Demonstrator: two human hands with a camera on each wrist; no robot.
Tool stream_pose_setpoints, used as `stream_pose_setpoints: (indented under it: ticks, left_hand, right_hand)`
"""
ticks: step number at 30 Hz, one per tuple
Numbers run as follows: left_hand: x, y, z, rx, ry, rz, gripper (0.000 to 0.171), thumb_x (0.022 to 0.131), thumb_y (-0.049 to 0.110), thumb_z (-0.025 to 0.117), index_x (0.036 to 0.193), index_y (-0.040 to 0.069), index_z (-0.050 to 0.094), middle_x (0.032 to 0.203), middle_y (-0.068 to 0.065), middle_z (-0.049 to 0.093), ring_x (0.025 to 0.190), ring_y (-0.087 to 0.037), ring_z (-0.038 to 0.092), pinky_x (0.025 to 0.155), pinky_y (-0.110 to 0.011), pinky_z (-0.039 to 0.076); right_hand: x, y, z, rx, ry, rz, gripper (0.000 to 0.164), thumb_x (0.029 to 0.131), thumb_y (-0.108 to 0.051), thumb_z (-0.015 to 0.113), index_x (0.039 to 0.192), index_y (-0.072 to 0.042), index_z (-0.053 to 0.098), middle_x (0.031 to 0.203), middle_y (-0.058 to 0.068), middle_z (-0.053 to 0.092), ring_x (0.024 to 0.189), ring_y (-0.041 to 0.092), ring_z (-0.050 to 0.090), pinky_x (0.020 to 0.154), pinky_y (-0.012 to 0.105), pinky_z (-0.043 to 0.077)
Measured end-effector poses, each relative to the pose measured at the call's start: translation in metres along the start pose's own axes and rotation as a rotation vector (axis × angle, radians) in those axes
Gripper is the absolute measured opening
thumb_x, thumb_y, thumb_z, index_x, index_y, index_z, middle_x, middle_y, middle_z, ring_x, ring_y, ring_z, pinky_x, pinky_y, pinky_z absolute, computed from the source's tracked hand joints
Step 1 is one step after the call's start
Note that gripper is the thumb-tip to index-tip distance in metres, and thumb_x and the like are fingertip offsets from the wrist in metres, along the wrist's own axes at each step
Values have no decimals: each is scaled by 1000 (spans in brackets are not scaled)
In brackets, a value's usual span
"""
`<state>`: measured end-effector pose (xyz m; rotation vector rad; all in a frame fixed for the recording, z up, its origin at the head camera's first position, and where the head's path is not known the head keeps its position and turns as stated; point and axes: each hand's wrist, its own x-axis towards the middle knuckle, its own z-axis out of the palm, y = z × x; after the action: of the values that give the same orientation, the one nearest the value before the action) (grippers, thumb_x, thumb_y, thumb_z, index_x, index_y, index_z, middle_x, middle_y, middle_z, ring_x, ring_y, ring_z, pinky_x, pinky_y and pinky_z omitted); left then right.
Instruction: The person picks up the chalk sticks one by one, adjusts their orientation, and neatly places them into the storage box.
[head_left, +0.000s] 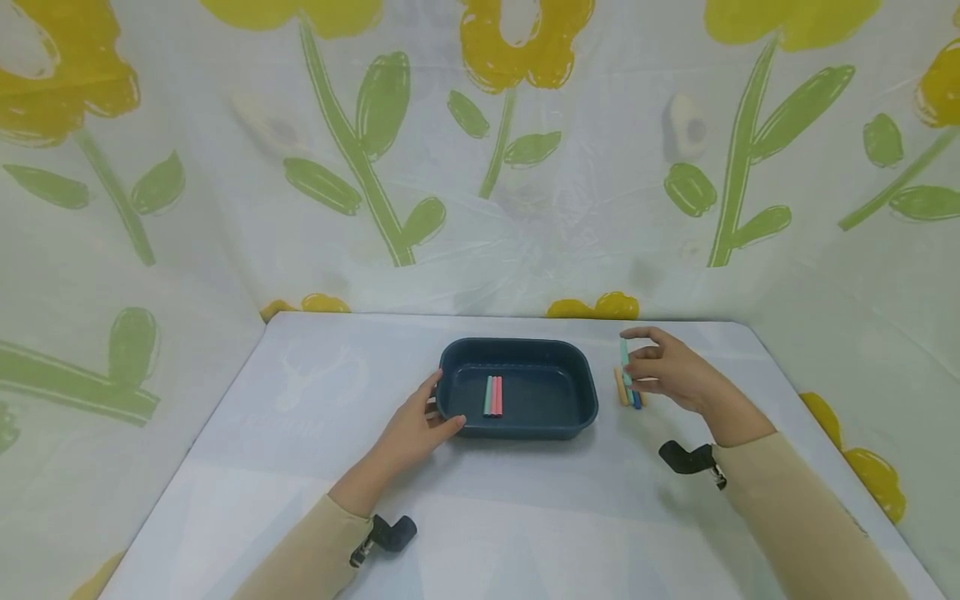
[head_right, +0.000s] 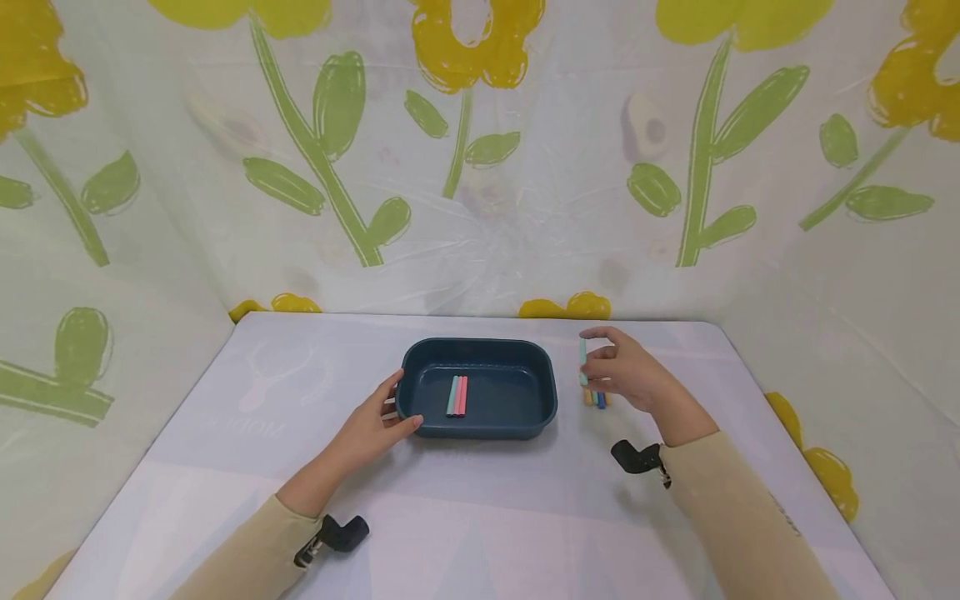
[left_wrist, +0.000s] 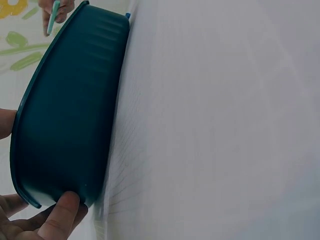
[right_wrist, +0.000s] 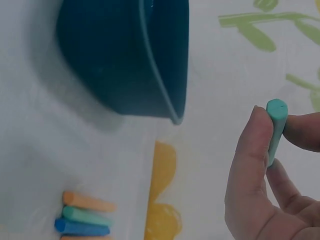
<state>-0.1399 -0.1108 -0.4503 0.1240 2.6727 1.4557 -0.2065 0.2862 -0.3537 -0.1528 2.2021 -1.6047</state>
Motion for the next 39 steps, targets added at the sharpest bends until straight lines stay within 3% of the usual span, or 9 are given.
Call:
stream_pose_setpoints:
  ticks: [9, 13, 17, 22, 39]
  left_hand:
    - [-1, 1, 0, 8, 1, -7, 90, 89, 35, 77, 160, 16, 23, 152, -19, 42, 128, -35, 55, 103, -46, 50]
    - [-1, 2, 0, 7, 1, -2, 90, 90, 35, 76, 160, 15, 23, 152, -19, 42, 129, -36, 55, 103, -46, 50]
    - [0, 2, 1, 11, 0, 6, 90, 90, 35, 76, 160, 14, 23, 152, -20, 42, 128, -36, 55, 103, -46, 50]
    - [0, 2, 1, 13, 0, 6, 90, 90, 36, 76, 160, 15, 23, 152, -19, 42, 128, -36, 55, 103, -46, 49]
    - [-1, 0, 0, 13, -3, 9, 90, 90, 36, 76, 160, 14, 23, 152, -20, 41, 128, -36, 56, 104, -46, 49]
  right_hand:
    - [8, -12, 24, 95, -23, -41, 69, 95, -1, 63, 152, -2, 24, 101, 8, 52, 93, 20, 59, 91, 38, 57]
    - [16, -15, 35, 100, -39, -54, 69, 95, 0, 63, 152, -3, 25, 103, 10, 51, 94, 21, 58, 95, 44, 56]
    - [22, -16, 47, 106, -53, -56, 67, 95, 0, 62, 152, -4, 27, 104, 11, 51, 94, 22, 58, 94, 43, 56]
    - [31, -18, 65, 124, -49, -38, 64, 95, 3, 60, 151, -4, 29, 103, 12, 52, 92, 23, 60, 90, 38, 58]
    - [61, -12, 117, 157, -58, 29, 64, 94, 6, 61, 151, -3, 32, 114, 21, 55, 94, 25, 64, 90, 43, 58]
